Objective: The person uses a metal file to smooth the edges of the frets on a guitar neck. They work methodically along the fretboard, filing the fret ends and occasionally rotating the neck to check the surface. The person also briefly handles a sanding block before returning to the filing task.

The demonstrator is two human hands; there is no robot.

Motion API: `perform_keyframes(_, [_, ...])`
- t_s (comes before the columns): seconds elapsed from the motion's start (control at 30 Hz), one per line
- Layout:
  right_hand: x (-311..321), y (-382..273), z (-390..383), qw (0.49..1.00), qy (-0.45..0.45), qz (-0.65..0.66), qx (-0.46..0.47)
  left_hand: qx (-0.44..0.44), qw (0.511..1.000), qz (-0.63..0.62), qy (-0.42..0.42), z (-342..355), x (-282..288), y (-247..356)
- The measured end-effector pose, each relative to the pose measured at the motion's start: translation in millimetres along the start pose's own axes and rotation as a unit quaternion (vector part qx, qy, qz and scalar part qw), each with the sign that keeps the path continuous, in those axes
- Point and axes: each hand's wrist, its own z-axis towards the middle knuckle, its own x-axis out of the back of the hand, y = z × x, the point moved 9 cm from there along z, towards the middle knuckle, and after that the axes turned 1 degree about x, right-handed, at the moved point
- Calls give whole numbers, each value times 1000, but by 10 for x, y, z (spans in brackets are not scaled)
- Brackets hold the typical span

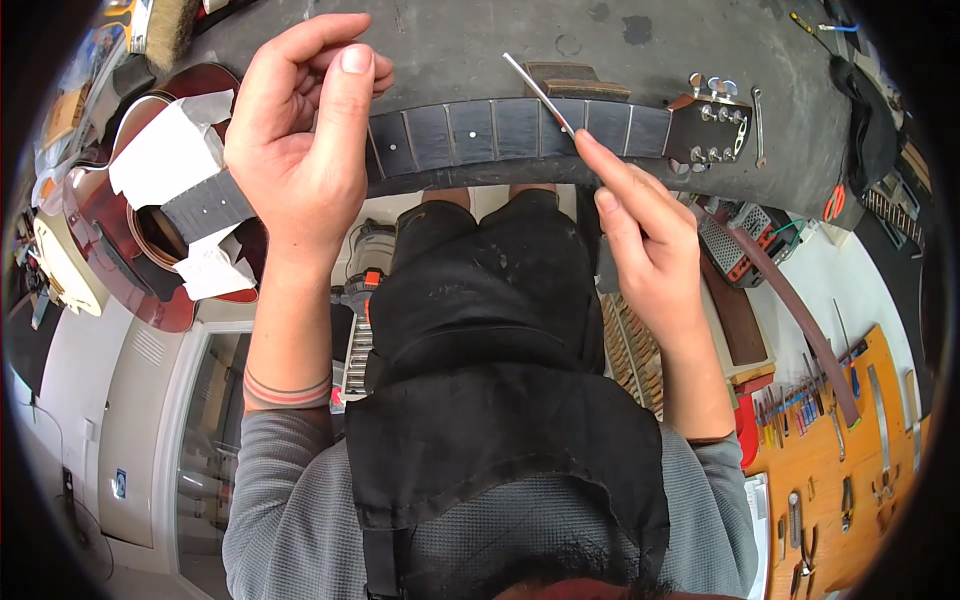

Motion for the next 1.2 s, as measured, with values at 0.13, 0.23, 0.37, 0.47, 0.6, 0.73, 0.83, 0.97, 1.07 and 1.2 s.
perform_keyframes(0.13, [45,56,-122,1000,15,16,9,8,1000,8,4,-25,38,-8])
perform_keyframes(0.23, [50,-48,-136,993,21,-94,74,0,1000,4,-4,-3,10,3])
perform_keyframes(0.37, [-71,-295,180,958,20,-254,131,1,1000,5,-6,-2,-1,1])
perform_keyframes(0.47, [-94,-295,218,974,11,-196,115,6,1000,-2,-7,-1,6,-10])
perform_keyframes(0.6, [-111,-51,-76,1000,-9,4,-10,0,1000,-1,-15,-2,20,-1])
perform_keyframes(0.73, [-213,134,-299,978,-5,149,-147,7,1000,7,-6,-11,58,-23])
perform_keyframes(0.83, [-249,-45,-56,999,0,38,-16,8,1000,5,-14,-13,33,-22])
perform_keyframes(0.97, [-271,-12,-69,998,-4,59,-32,7,1000,8,-13,-18,49,-6])
perform_keyframes(1.07, [-243,45,-248,996,-1,64,-63,7,1000,0,-16,-13,42,-3])
perform_keyframes(1.2, [-256,-193,21,999,22,-27,23,-5,1000,-8,-24,23,16,-6])
